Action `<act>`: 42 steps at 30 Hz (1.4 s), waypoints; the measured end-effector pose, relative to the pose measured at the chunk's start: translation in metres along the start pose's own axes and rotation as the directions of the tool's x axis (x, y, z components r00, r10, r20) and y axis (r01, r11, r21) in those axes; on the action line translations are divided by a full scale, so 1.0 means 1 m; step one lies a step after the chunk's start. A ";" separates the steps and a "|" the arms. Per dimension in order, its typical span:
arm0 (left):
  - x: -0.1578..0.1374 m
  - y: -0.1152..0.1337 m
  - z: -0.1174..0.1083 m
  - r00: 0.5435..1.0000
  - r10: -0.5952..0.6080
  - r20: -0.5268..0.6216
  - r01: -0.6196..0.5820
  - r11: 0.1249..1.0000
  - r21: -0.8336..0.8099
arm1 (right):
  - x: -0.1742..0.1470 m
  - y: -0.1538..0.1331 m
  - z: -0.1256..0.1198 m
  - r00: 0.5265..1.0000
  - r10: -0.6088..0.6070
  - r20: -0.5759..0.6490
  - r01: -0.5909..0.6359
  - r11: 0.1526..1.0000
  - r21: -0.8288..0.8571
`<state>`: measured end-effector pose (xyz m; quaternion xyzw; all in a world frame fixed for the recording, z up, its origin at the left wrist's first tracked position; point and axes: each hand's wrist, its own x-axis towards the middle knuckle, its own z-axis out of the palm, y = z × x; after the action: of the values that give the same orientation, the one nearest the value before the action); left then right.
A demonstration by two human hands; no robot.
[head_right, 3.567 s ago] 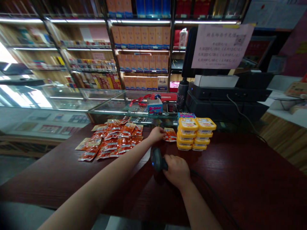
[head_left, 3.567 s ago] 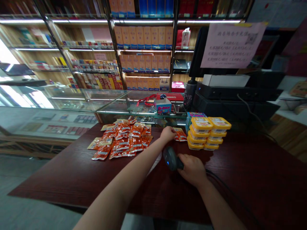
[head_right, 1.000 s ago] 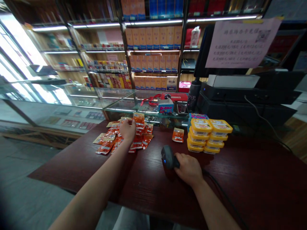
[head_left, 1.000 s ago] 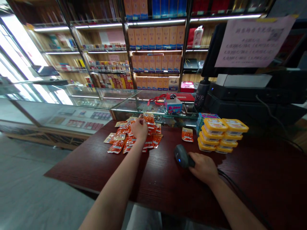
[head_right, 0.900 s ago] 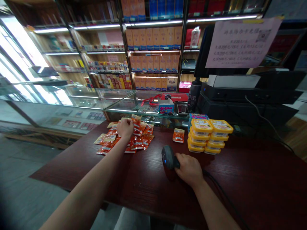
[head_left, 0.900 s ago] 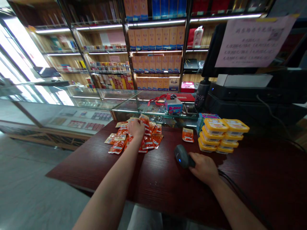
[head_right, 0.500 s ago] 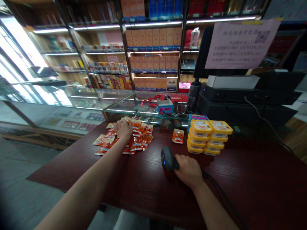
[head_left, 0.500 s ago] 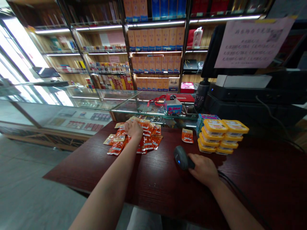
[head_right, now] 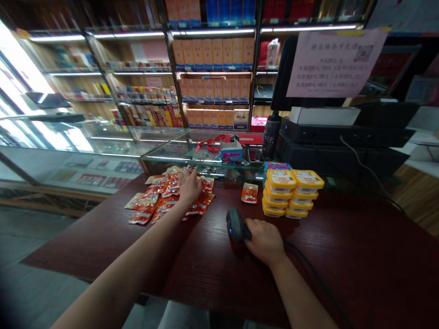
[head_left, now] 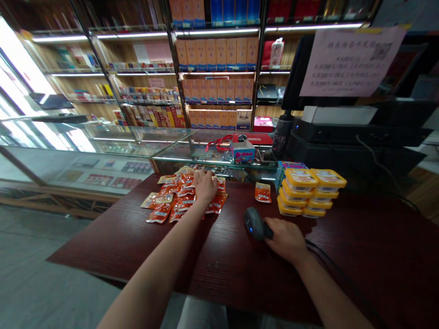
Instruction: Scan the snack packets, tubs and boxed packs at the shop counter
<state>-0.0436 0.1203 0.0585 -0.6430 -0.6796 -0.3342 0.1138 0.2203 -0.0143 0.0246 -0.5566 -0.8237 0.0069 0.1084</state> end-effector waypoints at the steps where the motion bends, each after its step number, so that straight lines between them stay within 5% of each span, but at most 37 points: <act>1: -0.004 0.009 0.006 0.998 0.046 0.033 -0.044 0.997 -0.058 | 0.000 0.000 -0.001 1.000 0.001 0.007 -0.001 1.000 -0.003; 5: -0.019 0.042 0.038 0.950 0.203 0.238 -0.092 0.909 -0.406 | 0.000 0.003 -0.005 0.999 -0.012 0.040 0.012 1.000 -0.013; 8: -0.023 0.063 0.062 0.913 0.167 0.373 0.091 0.805 -0.586 | 0.000 0.004 -0.006 0.998 -0.015 0.056 0.016 1.000 -0.003; 11: -0.022 0.082 0.078 0.890 0.095 0.447 0.213 0.779 -0.590 | 0.001 0.005 -0.007 0.998 -0.009 0.064 0.009 1.000 0.003; 19: -0.018 0.111 0.091 0.920 -0.041 0.391 0.211 0.891 -0.403 | 0.002 0.007 -0.010 0.997 -0.001 0.079 -0.001 1.000 0.020; 26: -0.014 0.106 0.098 0.872 -0.058 0.487 0.290 0.861 -0.417 | 0.002 0.011 -0.009 0.998 -0.004 0.059 0.002 0.999 0.035; 30: -0.021 0.089 0.091 0.823 -0.017 0.568 0.395 0.736 -0.549 | 0.001 0.010 -0.011 0.998 0.009 0.060 -0.012 0.999 0.049; 33: -0.035 0.071 0.085 0.853 -0.078 0.516 0.460 0.577 -0.674 | 0.000 0.008 -0.013 0.998 0.036 0.048 -0.039 0.997 0.066; 37: -0.057 0.056 0.079 0.917 -0.034 0.397 0.380 0.371 -0.847 | -0.002 0.005 -0.015 0.993 0.115 -0.024 -0.109 0.980 0.166; 42: -0.067 0.055 0.078 0.960 0.015 0.279 0.261 0.312 -0.913 | 0.002 0.009 -0.014 0.958 0.248 -0.145 -0.155 0.871 0.467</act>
<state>0.0402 0.1110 -0.0224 -0.5688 -0.4132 -0.5955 -0.3888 0.2306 -0.0105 0.0371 -0.5971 -0.7216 0.1530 0.3154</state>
